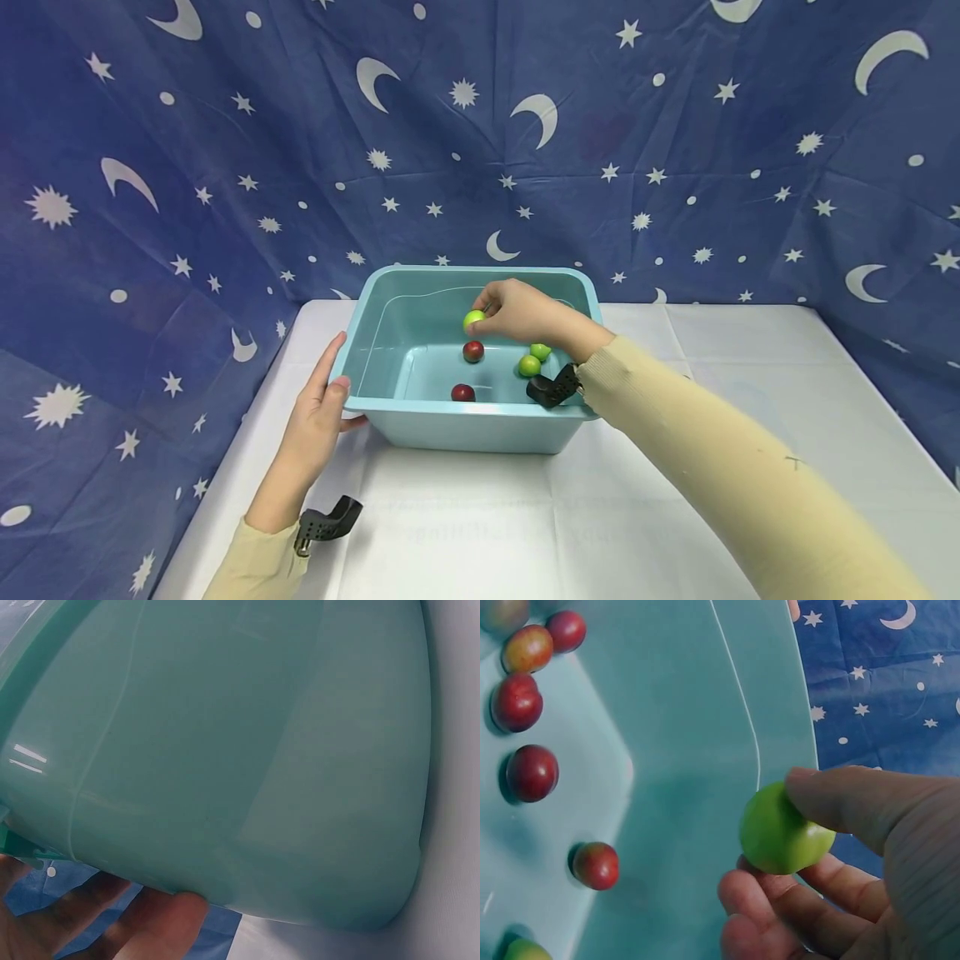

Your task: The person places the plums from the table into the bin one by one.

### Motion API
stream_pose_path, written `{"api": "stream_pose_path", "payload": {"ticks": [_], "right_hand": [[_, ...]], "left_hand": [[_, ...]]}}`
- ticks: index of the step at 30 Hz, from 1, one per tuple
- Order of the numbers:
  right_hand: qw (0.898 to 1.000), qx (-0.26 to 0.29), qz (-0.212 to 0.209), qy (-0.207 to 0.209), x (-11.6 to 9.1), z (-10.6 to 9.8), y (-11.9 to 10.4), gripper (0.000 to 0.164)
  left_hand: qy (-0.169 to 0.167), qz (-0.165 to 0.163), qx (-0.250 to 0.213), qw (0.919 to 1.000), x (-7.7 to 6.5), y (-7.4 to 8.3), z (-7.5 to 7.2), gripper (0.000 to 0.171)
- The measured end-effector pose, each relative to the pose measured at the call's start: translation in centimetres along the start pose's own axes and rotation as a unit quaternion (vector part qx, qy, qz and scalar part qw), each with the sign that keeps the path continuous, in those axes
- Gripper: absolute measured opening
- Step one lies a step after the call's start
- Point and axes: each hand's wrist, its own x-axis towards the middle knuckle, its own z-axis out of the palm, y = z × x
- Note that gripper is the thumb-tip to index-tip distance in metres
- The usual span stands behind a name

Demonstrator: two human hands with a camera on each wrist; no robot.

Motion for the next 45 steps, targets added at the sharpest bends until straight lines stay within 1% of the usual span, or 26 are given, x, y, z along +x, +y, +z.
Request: {"api": "stream_pose_path", "payload": {"ticks": [12, 25, 32, 36, 39, 45], "right_hand": [[1.000, 0.004, 0.009, 0.003, 0.2, 0.1, 0.0, 0.029], [1.000, 0.004, 0.013, 0.003, 0.2, 0.1, -0.1, 0.029], [1.000, -0.001, 0.017, 0.002, 0.1, 0.0, -0.3, 0.036], [1.000, 0.008, 0.020, -0.001, -0.3, -0.6, -0.4, 0.040], [0.999, 0.024, 0.019, 0.007, -0.8, -1.3, -0.5, 0.040], [0.996, 0.070, 0.006, 0.049, -2.5, -3.5, 0.0, 0.040]], "left_hand": [[0.001, 0.004, 0.003, 1.0000, 0.1, 0.0, 0.1, 0.051], [0.002, 0.001, 0.007, 1.0000, 0.0, 0.1, 0.1, 0.051], [0.003, 0.001, 0.007, 1.0000, -0.1, 0.1, 0.1, 0.051], [0.002, 0.001, 0.006, 1.0000, -0.1, 0.0, 0.1, 0.051], [0.001, 0.000, 0.006, 1.0000, -0.1, 0.1, 0.1, 0.051], [0.001, 0.001, 0.006, 1.0000, 0.0, 0.1, 0.1, 0.051]]}}
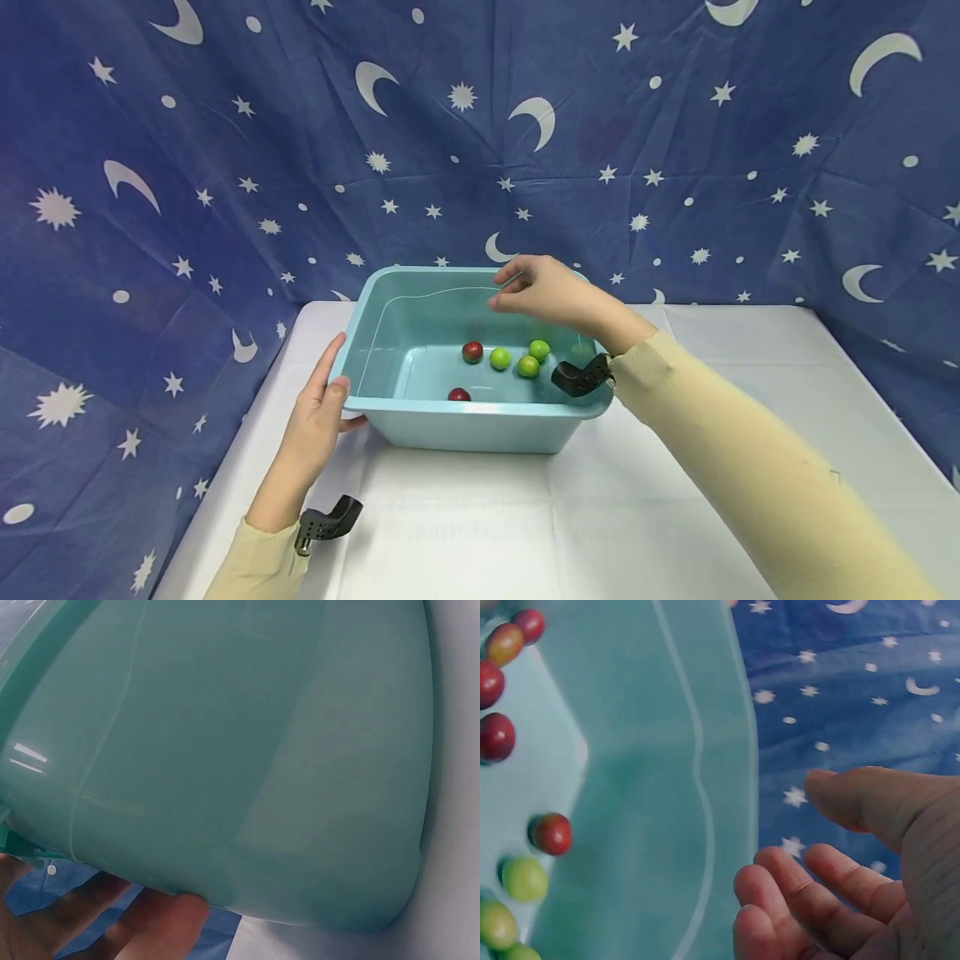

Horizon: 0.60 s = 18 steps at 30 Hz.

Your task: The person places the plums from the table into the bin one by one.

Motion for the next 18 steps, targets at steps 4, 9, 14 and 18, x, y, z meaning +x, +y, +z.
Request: {"api": "stream_pose_path", "payload": {"ticks": [4, 9, 14, 18], "right_hand": [[0.999, 0.026, -0.007, 0.036, -1.5, -1.9, 0.7, 0.040], [0.996, 0.045, -0.010, 0.078, -3.5, -4.0, 2.7, 0.044], [0.992, 0.039, 0.006, 0.120, -5.5, -5.3, 5.8, 0.054], [0.990, 0.037, 0.031, 0.135, -6.8, -5.6, 8.7, 0.058]], "left_hand": [[0.002, 0.001, 0.002, 1.0000, 0.0, 0.0, 0.0, 0.051], [0.002, 0.000, 0.006, 1.0000, -0.1, -0.1, -0.1, 0.052], [0.002, 0.002, 0.004, 1.0000, 0.0, -0.1, 0.0, 0.051], [0.002, 0.004, 0.001, 1.0000, 0.0, -0.1, 0.0, 0.051]]}}
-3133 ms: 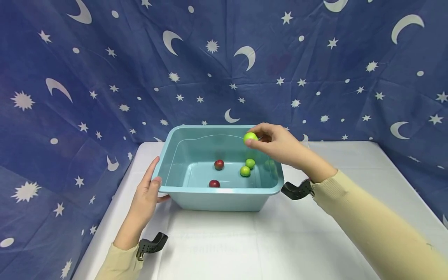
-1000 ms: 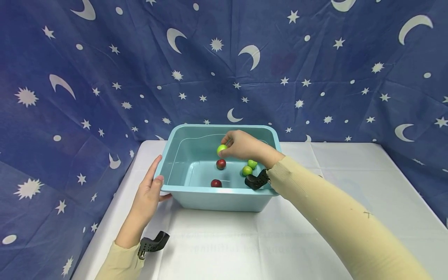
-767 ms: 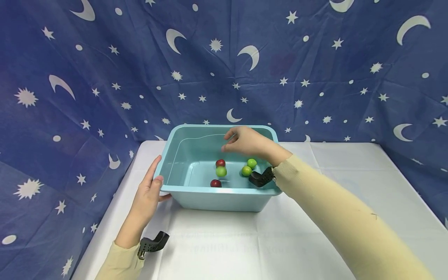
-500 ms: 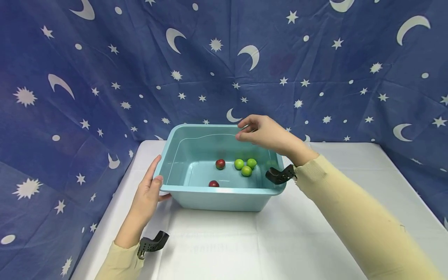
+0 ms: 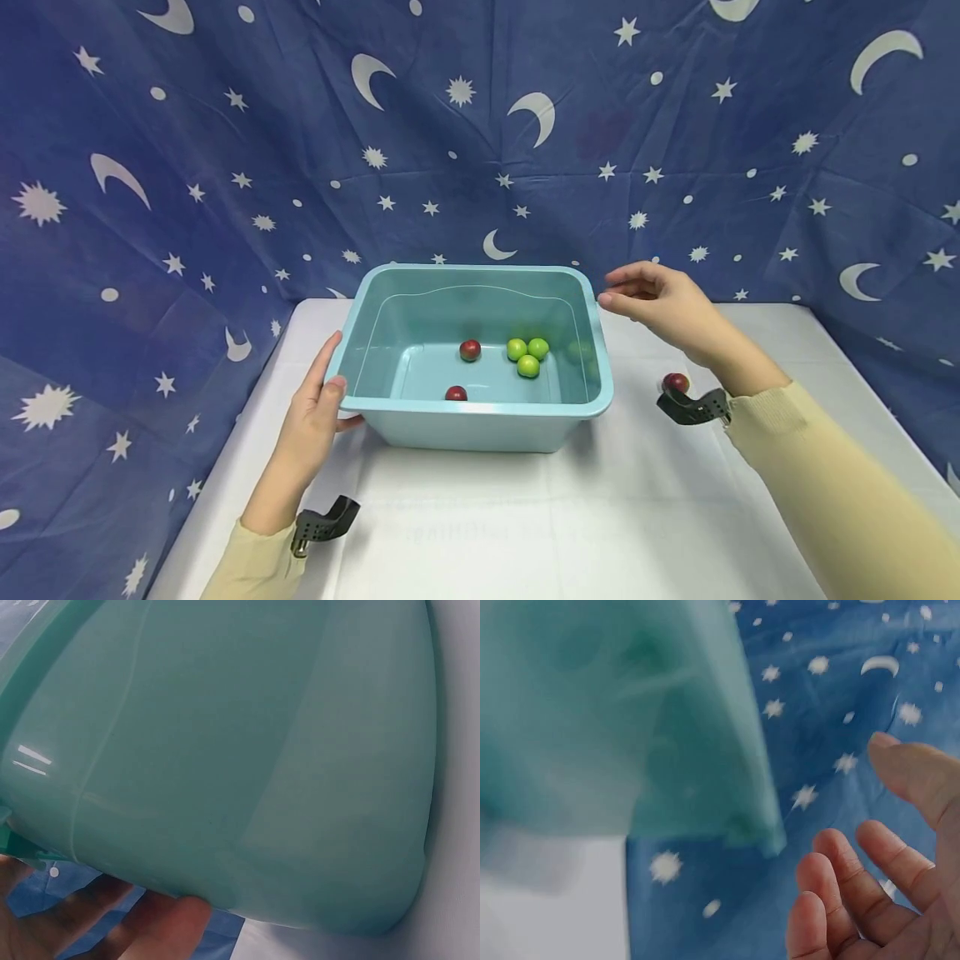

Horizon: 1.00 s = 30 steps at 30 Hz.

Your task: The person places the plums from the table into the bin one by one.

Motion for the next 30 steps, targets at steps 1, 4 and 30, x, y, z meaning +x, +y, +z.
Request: {"api": "stream_pose_path", "payload": {"ticks": [1, 4, 30], "right_hand": [[1.000, 0.001, 0.005, 0.001, -0.2, -0.1, 0.7, 0.058], [1.000, 0.007, 0.018, 0.003, -0.9, -0.3, 3.2, 0.060], [0.987, -0.023, 0.157, -0.009, -4.3, -0.9, 17.3, 0.089]], "left_hand": [[0.000, 0.000, 0.000, 1.0000, 0.0, 0.1, 0.0, 0.051], [0.000, -0.001, -0.001, 1.0000, -0.1, 0.3, 0.0, 0.051], [0.002, -0.006, -0.004, 1.0000, 0.0, 0.1, 0.0, 0.051]]}}
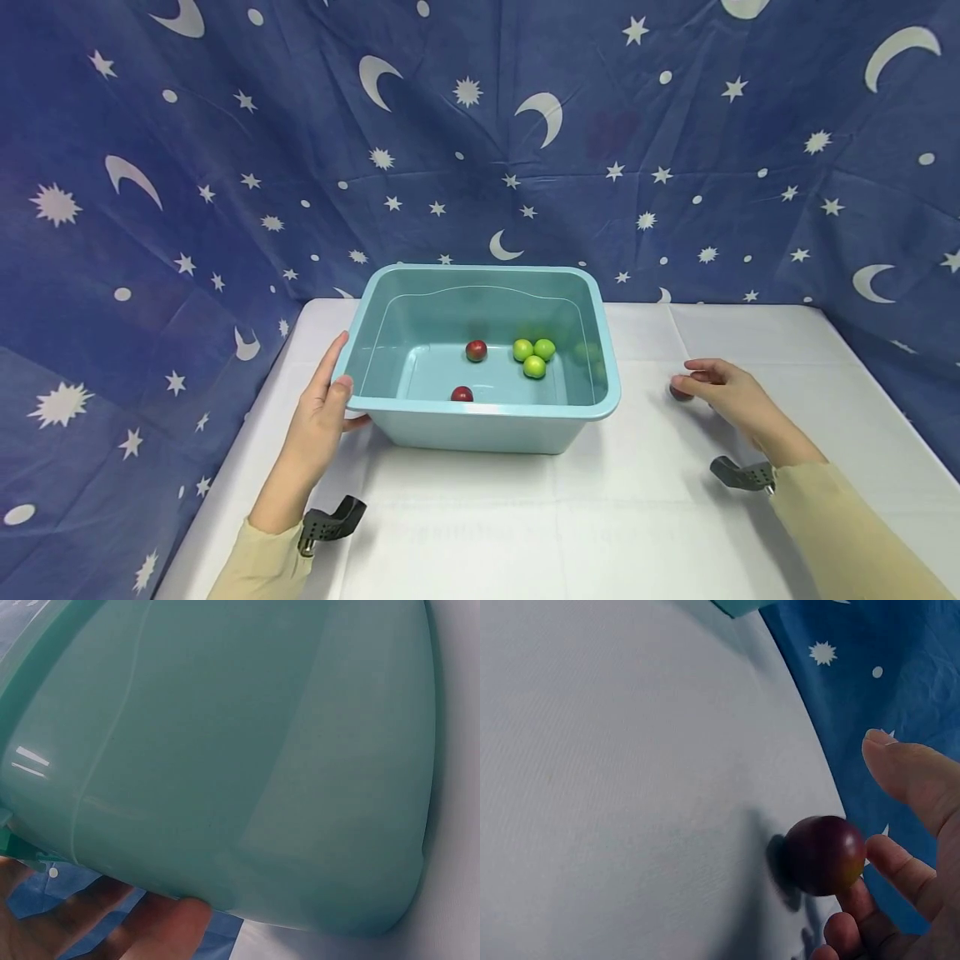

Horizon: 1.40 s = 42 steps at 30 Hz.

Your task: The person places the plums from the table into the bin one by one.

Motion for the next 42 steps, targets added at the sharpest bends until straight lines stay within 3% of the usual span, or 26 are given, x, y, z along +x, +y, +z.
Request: {"api": "stream_pose_path", "payload": {"ticks": [5, 13, 42], "right_hand": [[1.000, 0.008, 0.010, -0.011, 0.0, 0.1, 0.9, 0.088], [0.997, 0.066, 0.038, -0.015, 0.4, 0.8, 1.9, 0.086], [0.997, 0.066, 0.028, -0.018, 0.5, 0.9, 2.0, 0.078]], "left_hand": [[-0.002, -0.001, -0.002, 1.0000, 0.0, 0.0, 0.1, 0.051], [-0.001, -0.002, 0.003, 1.0000, 0.0, 0.1, 0.1, 0.051], [0.008, -0.003, 0.009, 0.9999, -0.2, 0.2, 0.2, 0.052]]}}
